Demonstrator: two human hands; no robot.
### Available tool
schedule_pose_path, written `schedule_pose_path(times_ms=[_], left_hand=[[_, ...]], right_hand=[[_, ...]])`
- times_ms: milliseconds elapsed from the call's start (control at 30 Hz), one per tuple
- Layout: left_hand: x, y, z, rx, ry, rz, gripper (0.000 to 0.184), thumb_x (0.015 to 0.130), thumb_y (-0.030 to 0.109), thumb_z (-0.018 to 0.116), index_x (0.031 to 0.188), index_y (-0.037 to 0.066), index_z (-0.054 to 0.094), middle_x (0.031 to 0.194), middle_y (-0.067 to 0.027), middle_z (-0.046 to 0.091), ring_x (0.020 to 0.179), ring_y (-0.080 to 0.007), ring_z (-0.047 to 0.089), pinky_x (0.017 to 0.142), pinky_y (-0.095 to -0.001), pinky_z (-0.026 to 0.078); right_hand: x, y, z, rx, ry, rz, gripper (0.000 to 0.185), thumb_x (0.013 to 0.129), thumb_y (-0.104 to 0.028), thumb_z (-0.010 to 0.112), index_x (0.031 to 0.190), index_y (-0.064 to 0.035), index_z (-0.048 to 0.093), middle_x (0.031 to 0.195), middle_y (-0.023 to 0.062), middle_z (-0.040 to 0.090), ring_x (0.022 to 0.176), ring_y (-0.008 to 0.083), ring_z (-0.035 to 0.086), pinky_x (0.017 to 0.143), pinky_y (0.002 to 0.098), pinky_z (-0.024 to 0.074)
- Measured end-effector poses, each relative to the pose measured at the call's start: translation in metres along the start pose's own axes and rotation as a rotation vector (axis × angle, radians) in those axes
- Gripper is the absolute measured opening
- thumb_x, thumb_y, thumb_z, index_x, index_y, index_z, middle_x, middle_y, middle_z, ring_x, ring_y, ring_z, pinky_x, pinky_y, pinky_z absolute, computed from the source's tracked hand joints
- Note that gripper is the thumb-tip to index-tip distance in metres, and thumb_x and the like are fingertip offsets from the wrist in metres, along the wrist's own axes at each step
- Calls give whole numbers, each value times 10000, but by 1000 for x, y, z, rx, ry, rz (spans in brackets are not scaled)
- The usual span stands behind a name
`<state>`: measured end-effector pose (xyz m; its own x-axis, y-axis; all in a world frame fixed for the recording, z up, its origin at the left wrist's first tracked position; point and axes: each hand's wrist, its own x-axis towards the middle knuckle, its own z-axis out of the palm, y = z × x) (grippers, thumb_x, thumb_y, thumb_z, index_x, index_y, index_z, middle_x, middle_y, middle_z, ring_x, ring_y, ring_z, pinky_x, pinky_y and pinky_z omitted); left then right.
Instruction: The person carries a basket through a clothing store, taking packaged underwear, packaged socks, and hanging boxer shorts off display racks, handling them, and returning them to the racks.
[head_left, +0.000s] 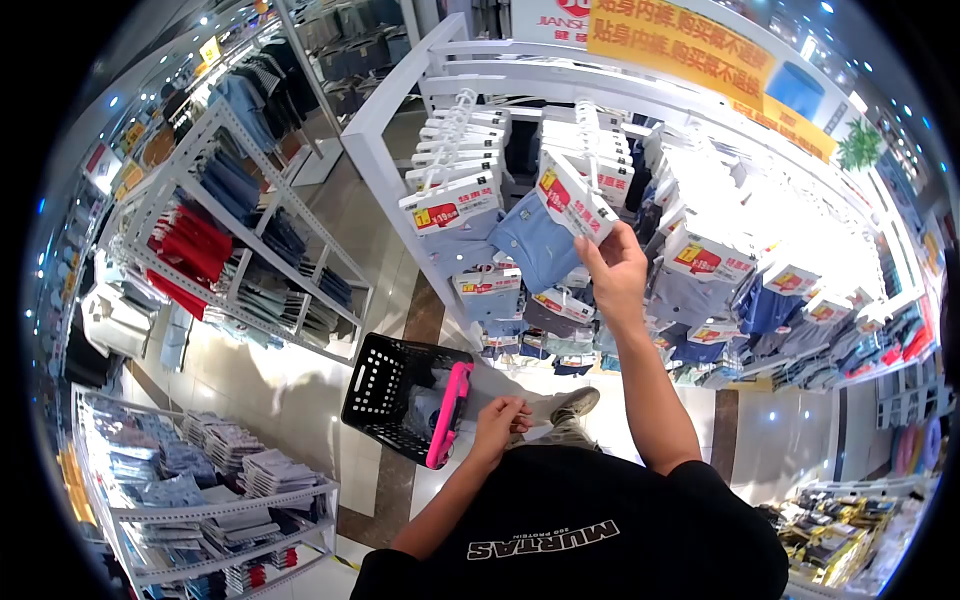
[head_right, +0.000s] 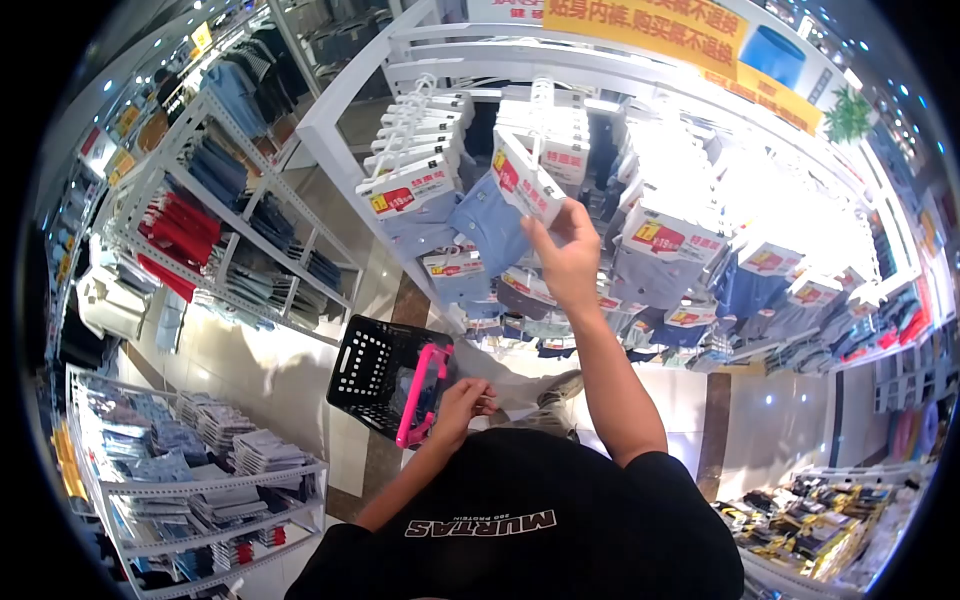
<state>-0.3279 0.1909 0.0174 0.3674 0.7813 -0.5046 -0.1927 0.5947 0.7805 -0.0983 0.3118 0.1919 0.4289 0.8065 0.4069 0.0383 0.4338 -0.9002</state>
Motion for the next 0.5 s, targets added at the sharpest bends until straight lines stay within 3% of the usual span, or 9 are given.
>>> schedule_pose_path(times_ms=[300,400,500], left_hand=[[9,14,-3,32,-48,88,260,981,258,607,1080,17,616,996,-101,680,775,-140,653,708,-261,513],[18,32,3,65,-79,210,266,1002,241,557,1141,18,598,1026,-105,680,844,-178,666,772,-302,530],[7,67,31,-3,-102,468,336,994,259,582,1203,-3,600,1063,-100,693,877,-164,655,800,-270,505]], right_hand=[[5,-31,-12,58,-6,22,264,967,-149,622,1154,31,578,1052,82,675,942,108,611,862,252,470],[-11,-50,-24,213,-40,25,256,976,-150,600,1157,28,576,1066,82,670,951,93,604,865,251,472],[-29,-69,-29,295,-78,53,231,982,-142,579,1143,24,562,1080,77,660,947,87,605,857,248,475]])
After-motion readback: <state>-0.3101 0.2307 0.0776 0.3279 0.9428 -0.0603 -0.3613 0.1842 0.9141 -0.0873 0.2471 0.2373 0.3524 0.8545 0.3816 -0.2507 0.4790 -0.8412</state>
